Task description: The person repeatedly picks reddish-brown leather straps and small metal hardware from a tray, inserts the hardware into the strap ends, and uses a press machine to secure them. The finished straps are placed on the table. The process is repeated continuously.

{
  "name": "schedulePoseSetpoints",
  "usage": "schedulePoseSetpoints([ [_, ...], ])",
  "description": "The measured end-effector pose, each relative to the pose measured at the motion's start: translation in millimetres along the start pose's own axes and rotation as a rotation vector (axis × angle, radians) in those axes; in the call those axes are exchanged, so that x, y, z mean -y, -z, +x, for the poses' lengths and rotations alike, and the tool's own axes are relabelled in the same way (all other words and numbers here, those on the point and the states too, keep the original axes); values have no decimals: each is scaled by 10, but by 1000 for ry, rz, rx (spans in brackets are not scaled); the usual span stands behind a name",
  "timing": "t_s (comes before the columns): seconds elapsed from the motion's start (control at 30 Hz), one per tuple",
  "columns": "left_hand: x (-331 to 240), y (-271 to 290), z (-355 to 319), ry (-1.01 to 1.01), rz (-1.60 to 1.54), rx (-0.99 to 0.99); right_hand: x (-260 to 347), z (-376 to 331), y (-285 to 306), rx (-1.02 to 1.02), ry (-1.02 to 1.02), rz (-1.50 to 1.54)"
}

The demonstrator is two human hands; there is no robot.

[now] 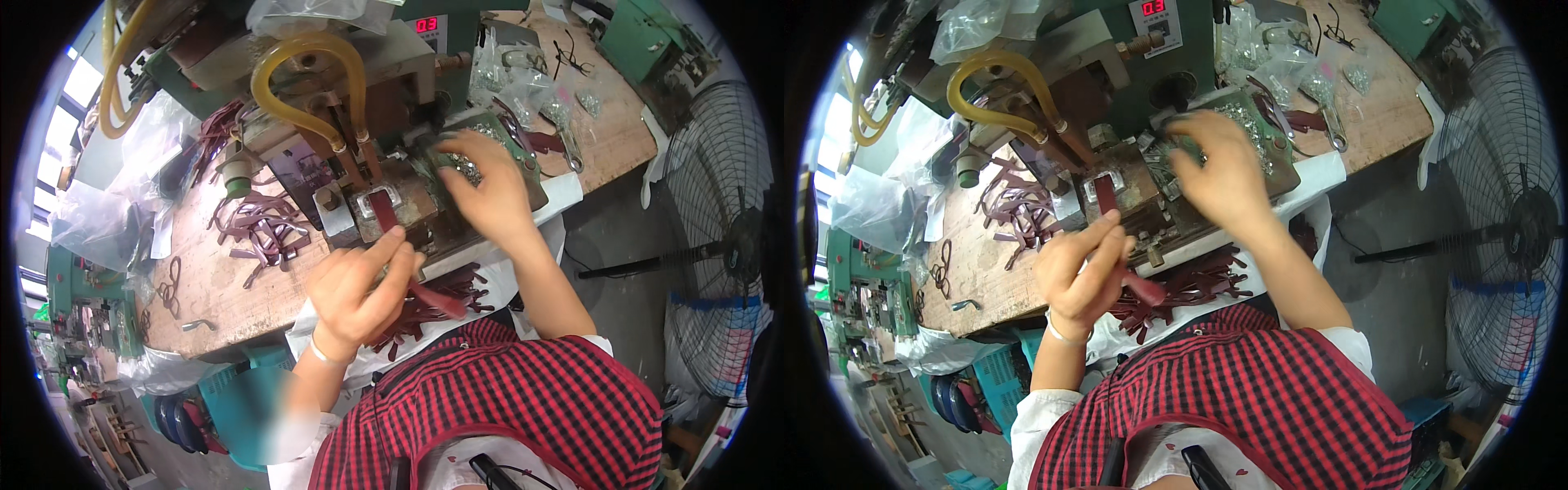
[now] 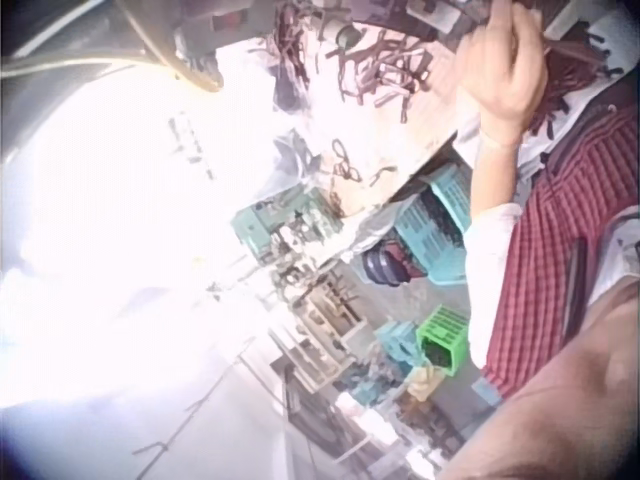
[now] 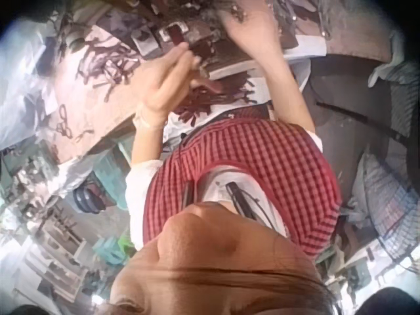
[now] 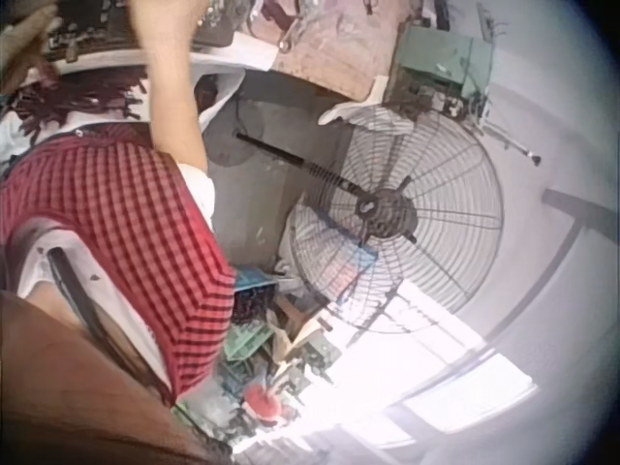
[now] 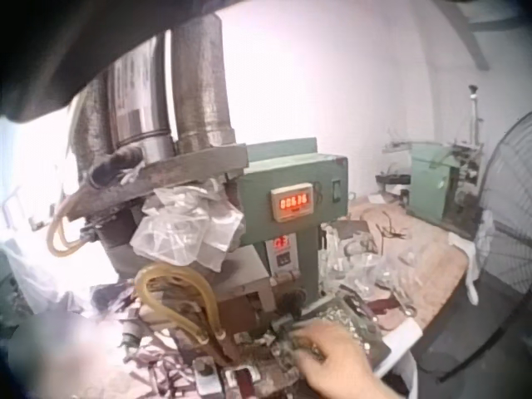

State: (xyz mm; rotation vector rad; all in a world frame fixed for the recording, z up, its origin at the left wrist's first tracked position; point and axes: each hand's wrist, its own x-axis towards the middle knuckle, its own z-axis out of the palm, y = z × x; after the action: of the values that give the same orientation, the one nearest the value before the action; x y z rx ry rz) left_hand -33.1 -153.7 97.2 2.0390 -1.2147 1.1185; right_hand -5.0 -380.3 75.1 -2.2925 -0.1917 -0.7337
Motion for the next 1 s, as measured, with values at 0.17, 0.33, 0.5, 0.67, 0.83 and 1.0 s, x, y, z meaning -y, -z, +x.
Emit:
schedulePoseSetpoints([
  [0.17, 44, -82, -85, -35, 26, 1, -833, -295, -122, -73, -53, -311],
  [0.33, 55, -106, -82, -31, 2, -68, -855, -283, -162, -81, -46, -295],
  [0.5, -122, 69, -164, 150, -75, -11, -775, -206, -240, -131, -70, -242],
  [0.67, 279, 604, -519, 368, 237, -58, -741, -302, -113, -200, -249, -56],
  [0.83, 1222, 760, -1449, 627, 633, 563, -554, -187, -153, -111, -288, 131],
  [1.0, 1334, 777, -1556, 675, 479, 259, -484, -185, -285, -98, -272, 288],
])
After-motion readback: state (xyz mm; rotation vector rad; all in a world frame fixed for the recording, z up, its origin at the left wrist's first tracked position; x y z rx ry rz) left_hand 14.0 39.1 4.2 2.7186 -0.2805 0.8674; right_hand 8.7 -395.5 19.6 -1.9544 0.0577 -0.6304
